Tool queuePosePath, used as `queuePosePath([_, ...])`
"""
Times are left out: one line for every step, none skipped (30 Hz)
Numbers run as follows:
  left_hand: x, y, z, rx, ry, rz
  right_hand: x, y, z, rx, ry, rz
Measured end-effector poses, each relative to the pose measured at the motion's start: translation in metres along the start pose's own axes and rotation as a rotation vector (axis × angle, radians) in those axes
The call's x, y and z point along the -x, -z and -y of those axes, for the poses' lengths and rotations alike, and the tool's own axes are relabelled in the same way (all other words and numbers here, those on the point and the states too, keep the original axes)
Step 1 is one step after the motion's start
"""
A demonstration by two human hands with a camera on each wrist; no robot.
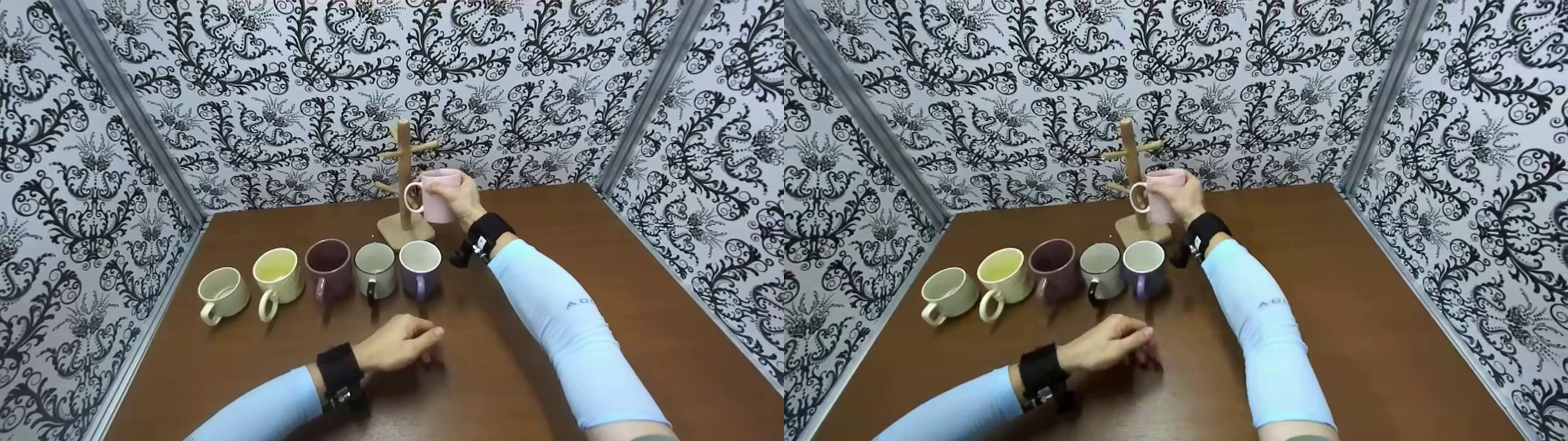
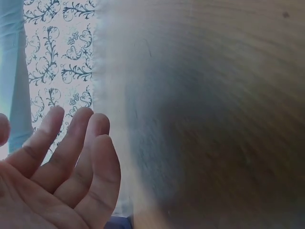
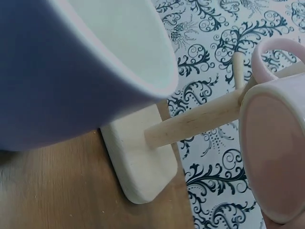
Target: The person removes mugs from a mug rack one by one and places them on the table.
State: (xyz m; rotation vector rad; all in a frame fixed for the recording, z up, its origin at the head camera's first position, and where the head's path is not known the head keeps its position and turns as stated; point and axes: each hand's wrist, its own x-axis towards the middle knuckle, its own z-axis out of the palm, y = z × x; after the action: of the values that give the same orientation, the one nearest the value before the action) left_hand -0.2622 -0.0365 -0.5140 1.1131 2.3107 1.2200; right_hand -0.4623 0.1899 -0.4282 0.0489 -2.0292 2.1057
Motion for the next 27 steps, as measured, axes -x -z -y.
queuePosePath([0.0, 0.0, 0.0, 0.01, 0.005, -0.01, 0.002, 0.0, 0.002, 0.003, 0.003, 0.004])
queuePosePath([-0.001, 0.001, 0.0, 0.021, 0.012, -0.018, 0.003, 0.001, 0.005, 0.005, 0.008, 0.01])
queuePosePath([-0.001, 0.001, 0.0, 0.036, 0.024, -0.026, 0.005, 0.001, 0.007, 0.01, 0.013, 0.014])
queuePosePath([-0.001, 0.001, 0.0, 0.052, 0.035, -0.038, 0.007, 0.002, 0.009, 0.012, 0.02, 0.019])
queuePosePath([-0.001, 0.002, 0.0, 0.07, 0.045, -0.051, 0.009, 0.002, 0.011, 0.014, 0.026, 0.026])
queuePosePath([-0.001, 0.003, -0.001, 0.088, 0.055, -0.065, 0.011, 0.003, 0.013, 0.016, 0.033, 0.036])
queuePosePath([-0.002, 0.004, -0.002, 0.095, 0.058, -0.086, 0.013, 0.004, 0.014, 0.017, 0.038, 0.043])
queuePosePath([-0.002, 0.005, -0.002, 0.102, 0.058, -0.104, 0.014, 0.005, 0.016, 0.02, 0.042, 0.051])
queuePosePath([-0.003, 0.007, -0.003, 0.106, 0.056, -0.125, 0.015, 0.006, 0.016, 0.021, 0.047, 0.057])
queuePosePath([-0.004, 0.008, -0.004, 0.101, 0.048, -0.147, 0.017, 0.008, 0.017, 0.021, 0.051, 0.063])
queuePosePath([-0.005, 0.01, -0.005, 0.098, 0.041, -0.17, 0.018, 0.009, 0.018, 0.023, 0.056, 0.071])
queuePosePath([-0.006, 0.013, -0.007, 0.101, 0.035, -0.188, 0.02, 0.011, 0.018, 0.025, 0.062, 0.078])
queuePosePath([-0.007, 0.015, -0.009, 0.108, 0.025, -0.205, 0.022, 0.013, 0.018, 0.028, 0.068, 0.08])
queuePosePath([-0.008, 0.017, -0.011, 0.128, 0.021, -0.217, 0.023, 0.015, 0.018, 0.036, 0.079, 0.085])
queuePosePath([-0.009, 0.019, -0.014, 0.146, 0.017, -0.235, 0.026, 0.016, 0.017, 0.038, 0.09, 0.088])
queuePosePath([-0.01, 0.021, -0.016, 0.165, 0.014, -0.253, 0.028, 0.018, 0.017, 0.04, 0.099, 0.095])
queuePosePath([-0.011, 0.024, -0.019, 0.195, 0.012, -0.271, 0.03, 0.02, 0.016, 0.043, 0.108, 0.102])
queuePosePath([-0.012, 0.026, -0.022, 0.218, 0.009, -0.294, 0.033, 0.021, 0.016, 0.043, 0.115, 0.109])
queuePosePath([-0.013, 0.028, -0.024, 0.235, 0.007, -0.323, 0.035, 0.023, 0.016, 0.042, 0.121, 0.119])
queuePosePath([-0.015, 0.031, -0.027, 0.247, 0.011, -0.356, 0.038, 0.024, 0.016, 0.05, 0.135, 0.13])
queuePosePath([-0.016, 0.033, -0.03, 0.258, 0.012, -0.391, 0.04, 0.025, 0.016, 0.049, 0.145, 0.143])
queuePosePath([-0.019, 0.036, -0.032, 0.275, 0.012, -0.423, 0.043, 0.027, 0.016, 0.049, 0.152, 0.156])
queuePosePath([-0.021, 0.038, -0.034, 0.288, 0.011, -0.456, 0.045, 0.028, 0.017, 0.052, 0.159, 0.168])
queuePosePath([-0.024, 0.041, -0.036, 0.298, 0.016, -0.486, 0.047, 0.029, 0.018, 0.054, 0.167, 0.181])
queuePosePath([-0.027, 0.044, -0.038, 0.313, 0.024, -0.513, 0.049, 0.031, 0.019, 0.06, 0.177, 0.194])
queuePosePath([-0.03, 0.046, -0.039, 0.323, 0.034, -0.54, 0.051, 0.032, 0.021, 0.065, 0.19, 0.204])
queuePosePath([-0.033, 0.048, -0.039, 0.322, 0.044, -0.568, 0.053, 0.033, 0.021, 0.057, 0.192, 0.217])
